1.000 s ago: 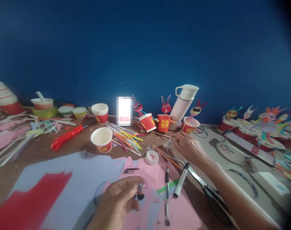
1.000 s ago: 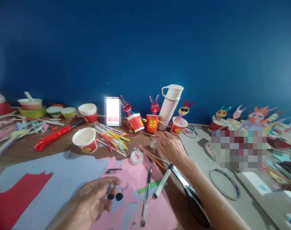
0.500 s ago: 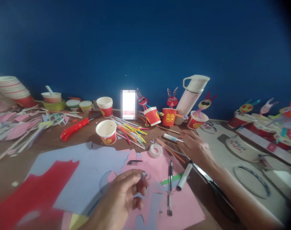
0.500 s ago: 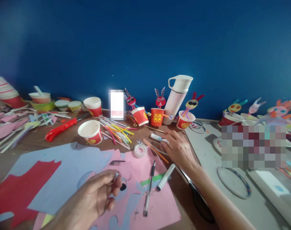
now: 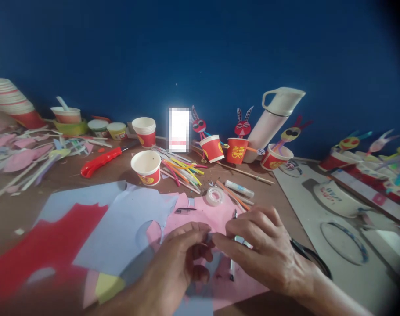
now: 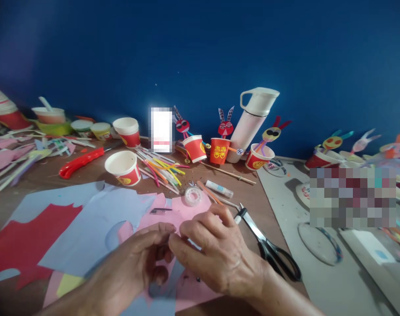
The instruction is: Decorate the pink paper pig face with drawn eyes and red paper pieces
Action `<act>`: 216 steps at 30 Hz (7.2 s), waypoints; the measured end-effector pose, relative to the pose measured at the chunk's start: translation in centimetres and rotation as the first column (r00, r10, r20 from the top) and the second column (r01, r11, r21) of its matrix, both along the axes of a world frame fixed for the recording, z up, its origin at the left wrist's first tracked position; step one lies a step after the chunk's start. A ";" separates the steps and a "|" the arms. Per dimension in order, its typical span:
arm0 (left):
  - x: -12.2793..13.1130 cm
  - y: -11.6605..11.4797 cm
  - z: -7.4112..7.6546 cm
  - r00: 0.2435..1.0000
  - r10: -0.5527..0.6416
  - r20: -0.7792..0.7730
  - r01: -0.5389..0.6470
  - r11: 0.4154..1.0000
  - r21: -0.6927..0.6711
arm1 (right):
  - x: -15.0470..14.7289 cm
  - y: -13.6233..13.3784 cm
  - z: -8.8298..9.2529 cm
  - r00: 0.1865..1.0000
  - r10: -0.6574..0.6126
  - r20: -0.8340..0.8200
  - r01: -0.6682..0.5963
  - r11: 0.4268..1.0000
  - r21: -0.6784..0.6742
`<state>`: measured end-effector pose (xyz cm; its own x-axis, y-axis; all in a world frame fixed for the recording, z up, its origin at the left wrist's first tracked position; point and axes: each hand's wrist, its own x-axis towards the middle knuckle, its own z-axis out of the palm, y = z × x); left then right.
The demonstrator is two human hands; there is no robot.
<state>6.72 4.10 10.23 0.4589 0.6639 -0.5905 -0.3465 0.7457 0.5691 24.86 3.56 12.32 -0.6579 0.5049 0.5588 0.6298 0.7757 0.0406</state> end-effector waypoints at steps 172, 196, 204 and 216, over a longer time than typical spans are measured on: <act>-7.0 1.0 -5.7 0.647 0.325 -0.690 0.761 -0.212 0.613 | -6.1 -2.5 -5.0 0.789 -0.599 0.137 0.367 0.279 -0.887; -7.0 1.0 -5.7 0.598 0.366 -0.713 0.801 -0.257 0.540 | -6.4 -2.7 -5.4 0.757 -0.645 0.107 0.404 0.332 -0.852; -7.0 1.2 -5.6 0.598 0.368 -0.712 0.802 -0.273 0.532 | -6.4 -2.8 -5.6 0.758 -0.642 0.115 0.425 0.353 -0.834; -7.1 0.9 -5.5 0.535 0.404 -0.742 0.842 -0.322 0.433 | -6.5 -2.9 -5.6 0.777 -0.619 0.112 0.410 0.363 -0.837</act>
